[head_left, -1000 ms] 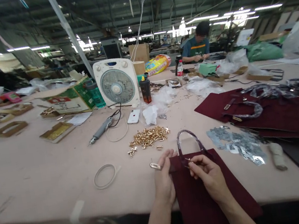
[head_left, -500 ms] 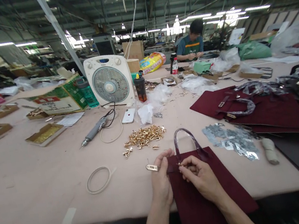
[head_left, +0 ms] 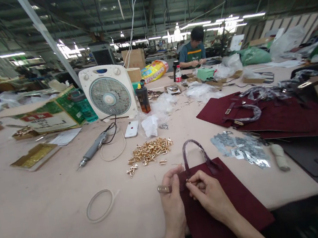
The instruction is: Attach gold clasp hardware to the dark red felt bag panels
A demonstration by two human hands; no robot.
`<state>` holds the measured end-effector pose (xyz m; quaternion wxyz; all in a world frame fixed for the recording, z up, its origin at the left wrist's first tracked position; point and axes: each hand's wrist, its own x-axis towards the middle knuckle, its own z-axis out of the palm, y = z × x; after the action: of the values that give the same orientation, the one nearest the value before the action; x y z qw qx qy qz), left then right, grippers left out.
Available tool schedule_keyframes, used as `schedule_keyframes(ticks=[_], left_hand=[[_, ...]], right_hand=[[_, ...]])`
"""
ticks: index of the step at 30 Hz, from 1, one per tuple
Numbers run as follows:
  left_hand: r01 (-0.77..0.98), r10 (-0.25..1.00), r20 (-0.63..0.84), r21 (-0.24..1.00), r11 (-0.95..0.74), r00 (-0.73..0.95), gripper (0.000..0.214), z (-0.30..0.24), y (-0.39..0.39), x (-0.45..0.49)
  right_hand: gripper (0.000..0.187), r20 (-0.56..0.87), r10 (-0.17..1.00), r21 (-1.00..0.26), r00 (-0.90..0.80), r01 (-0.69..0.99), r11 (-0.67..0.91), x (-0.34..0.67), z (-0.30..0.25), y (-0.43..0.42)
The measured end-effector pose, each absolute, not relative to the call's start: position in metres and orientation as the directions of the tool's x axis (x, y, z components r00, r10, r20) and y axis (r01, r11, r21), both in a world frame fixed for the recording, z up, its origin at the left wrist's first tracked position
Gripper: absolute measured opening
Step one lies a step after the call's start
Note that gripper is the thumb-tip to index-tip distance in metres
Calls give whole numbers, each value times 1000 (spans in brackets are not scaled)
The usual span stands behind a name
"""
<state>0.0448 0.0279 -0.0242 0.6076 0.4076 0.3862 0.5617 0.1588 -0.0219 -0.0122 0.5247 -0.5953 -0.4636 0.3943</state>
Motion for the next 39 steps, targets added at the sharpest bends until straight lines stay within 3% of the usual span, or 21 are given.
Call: schedule_keyframes(ticks=[9,15,19,22,25,28,32,39], left_hand=[[-318,995,-15,947,46,101,27,-25,28,43],[-332,999,-31,942,43,42,24,-27,25,43],[-311,996,-16,950,-14,-93,24,-22,32,38],[-30,971,157,986,-165,-179,23,-11,52,23],[318,945,323,892,-320,43,29,-1,80,7],[497,930,300,787,-366,211,27,0,102,-2],[547,943,253,768,-332,216,10,-9,107,1],[491,933,314,793,-361,178,8,-7,97,-3]], right_hand=[[21,-46,961,-962,271,249,-116,153,-14,-8],[27,127,940,-914,318,405,-13,150,-19,-9],[48,75,944,-973,322,230,-1,155,-21,-15],[51,35,931,-997,363,80,6,164,-25,-18],[46,27,865,-986,501,-130,106,172,-30,-16],[41,0,823,-935,569,-291,202,177,-32,-15],[38,-29,827,-912,562,-353,208,178,-29,-17],[37,-16,835,-906,550,-361,220,178,-29,-19]])
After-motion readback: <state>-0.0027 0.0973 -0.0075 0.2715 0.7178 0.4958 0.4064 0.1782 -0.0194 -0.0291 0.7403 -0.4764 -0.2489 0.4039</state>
